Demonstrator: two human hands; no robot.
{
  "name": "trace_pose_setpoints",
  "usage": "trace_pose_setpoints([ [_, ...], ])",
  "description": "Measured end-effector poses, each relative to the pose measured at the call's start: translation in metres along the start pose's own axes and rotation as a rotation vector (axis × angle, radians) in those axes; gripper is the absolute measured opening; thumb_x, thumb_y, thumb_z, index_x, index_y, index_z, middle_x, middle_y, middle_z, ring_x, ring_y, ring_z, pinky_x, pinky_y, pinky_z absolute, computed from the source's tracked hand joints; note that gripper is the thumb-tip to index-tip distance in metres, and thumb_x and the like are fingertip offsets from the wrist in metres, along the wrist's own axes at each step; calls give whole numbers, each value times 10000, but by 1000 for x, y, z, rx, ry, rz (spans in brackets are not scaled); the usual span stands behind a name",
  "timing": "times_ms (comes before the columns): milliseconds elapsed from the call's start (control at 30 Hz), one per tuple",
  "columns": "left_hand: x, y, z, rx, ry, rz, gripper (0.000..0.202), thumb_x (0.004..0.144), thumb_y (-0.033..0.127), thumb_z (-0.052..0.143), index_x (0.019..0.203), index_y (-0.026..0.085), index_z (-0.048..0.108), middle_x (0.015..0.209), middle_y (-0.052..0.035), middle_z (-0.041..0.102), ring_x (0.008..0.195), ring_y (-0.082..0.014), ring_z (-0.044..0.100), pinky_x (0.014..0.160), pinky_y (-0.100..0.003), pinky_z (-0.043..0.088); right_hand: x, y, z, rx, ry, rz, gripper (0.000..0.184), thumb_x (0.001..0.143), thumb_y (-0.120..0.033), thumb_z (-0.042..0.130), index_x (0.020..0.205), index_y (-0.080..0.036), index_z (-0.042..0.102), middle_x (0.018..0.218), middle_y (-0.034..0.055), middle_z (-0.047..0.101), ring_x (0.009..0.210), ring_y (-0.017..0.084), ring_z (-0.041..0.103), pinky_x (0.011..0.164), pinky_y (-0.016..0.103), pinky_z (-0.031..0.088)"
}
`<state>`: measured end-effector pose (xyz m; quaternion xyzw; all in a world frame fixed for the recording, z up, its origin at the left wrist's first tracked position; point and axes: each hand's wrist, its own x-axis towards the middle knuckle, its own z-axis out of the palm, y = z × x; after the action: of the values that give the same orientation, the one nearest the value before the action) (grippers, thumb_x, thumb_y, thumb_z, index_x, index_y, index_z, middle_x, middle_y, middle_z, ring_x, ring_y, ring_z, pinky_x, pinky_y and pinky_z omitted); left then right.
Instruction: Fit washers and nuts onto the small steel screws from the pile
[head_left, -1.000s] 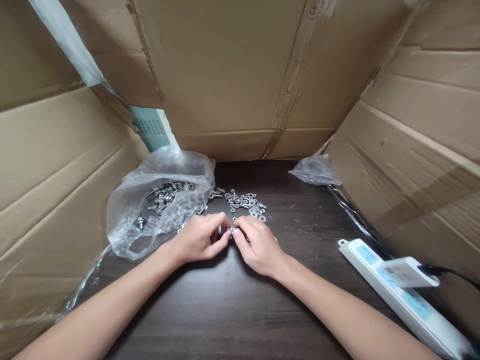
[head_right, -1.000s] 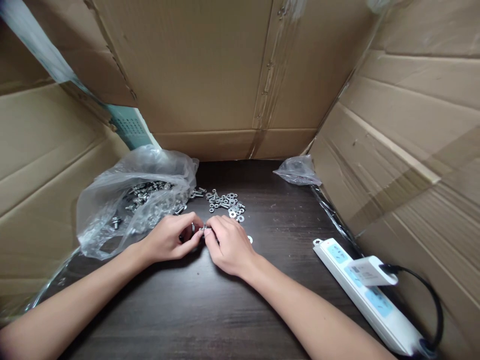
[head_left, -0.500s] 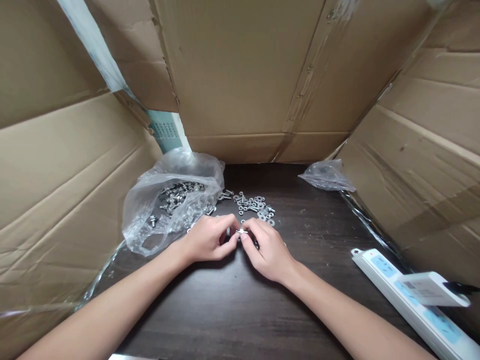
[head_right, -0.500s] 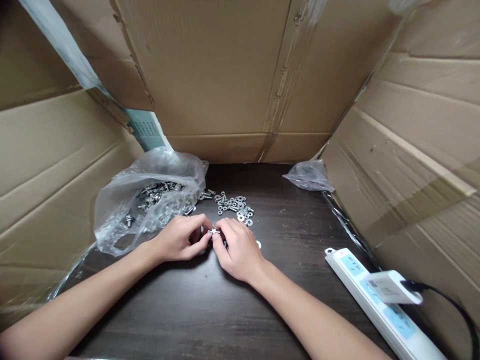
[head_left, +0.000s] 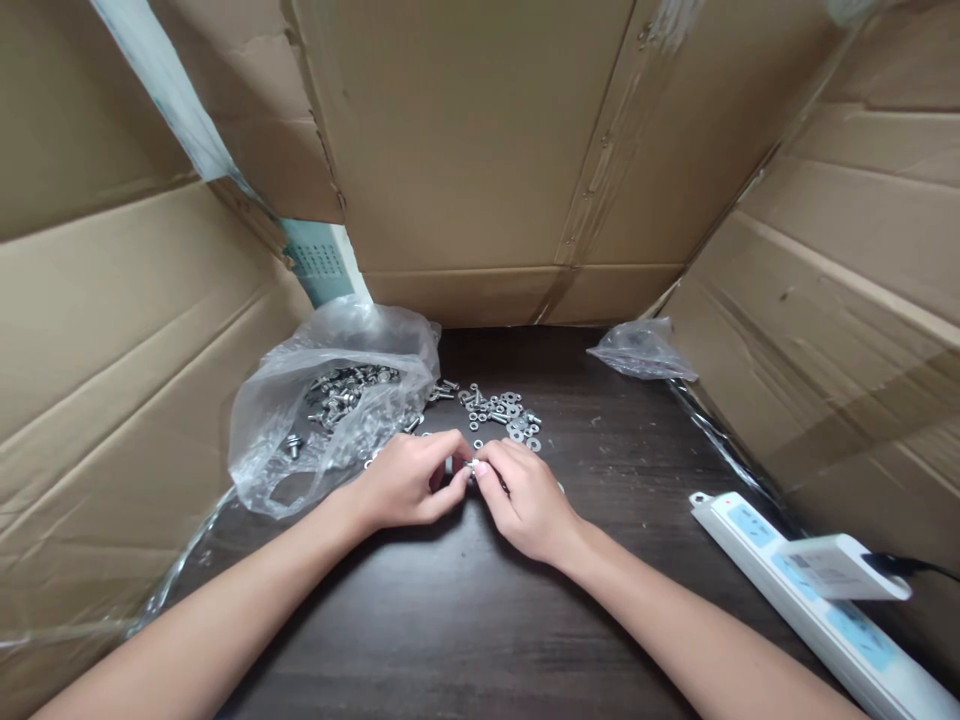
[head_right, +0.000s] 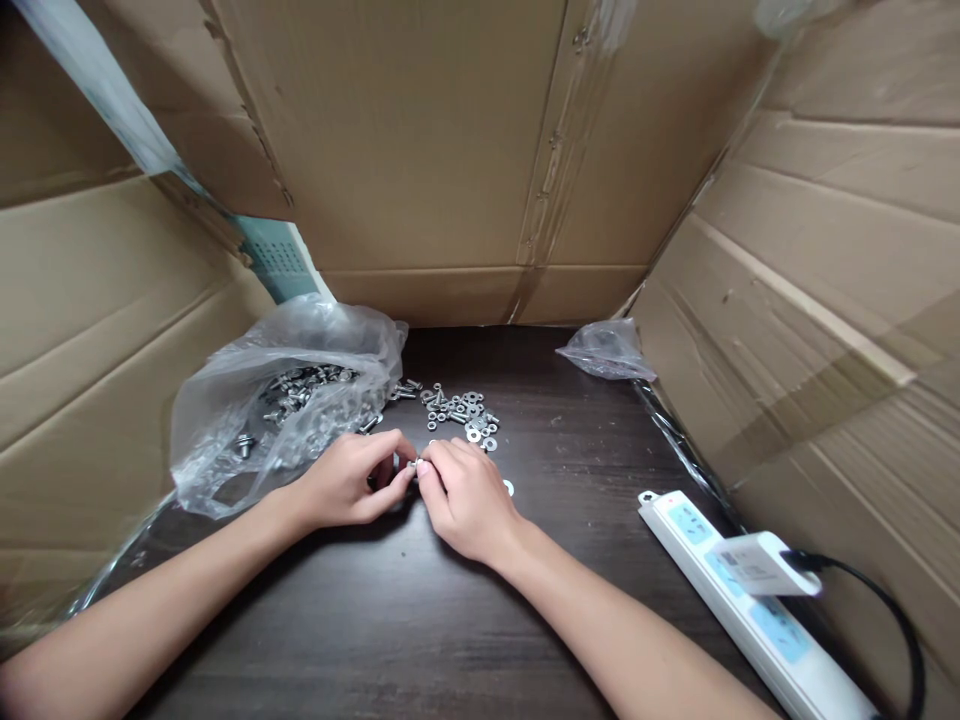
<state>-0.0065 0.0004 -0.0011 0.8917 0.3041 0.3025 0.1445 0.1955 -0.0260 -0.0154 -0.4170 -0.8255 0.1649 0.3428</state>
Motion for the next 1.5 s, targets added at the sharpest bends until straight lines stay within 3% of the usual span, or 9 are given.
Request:
trace_pose_setpoints([
  [700, -1, 0, -5, 73, 47, 70, 112, 915, 237, 596, 1009, 187, 631, 747, 37, 673, 515, -75, 569, 526, -223, 413, 0, 0, 0, 117, 48, 28, 207, 1005, -217, 417, 812, -219, 488, 761, 20, 590, 709, 178, 539, 696, 313, 417],
  [1500, 1, 0, -2, 75, 71, 96, 92, 897, 224, 589, 979, 192, 615, 722, 51, 649, 511, -70, 557, 519, -205, 396, 0, -1, -2, 77, 25, 29, 135, 953, -210, 450, 824, -217, 488, 774, 29, 597, 718, 191, 549, 694, 322, 422],
])
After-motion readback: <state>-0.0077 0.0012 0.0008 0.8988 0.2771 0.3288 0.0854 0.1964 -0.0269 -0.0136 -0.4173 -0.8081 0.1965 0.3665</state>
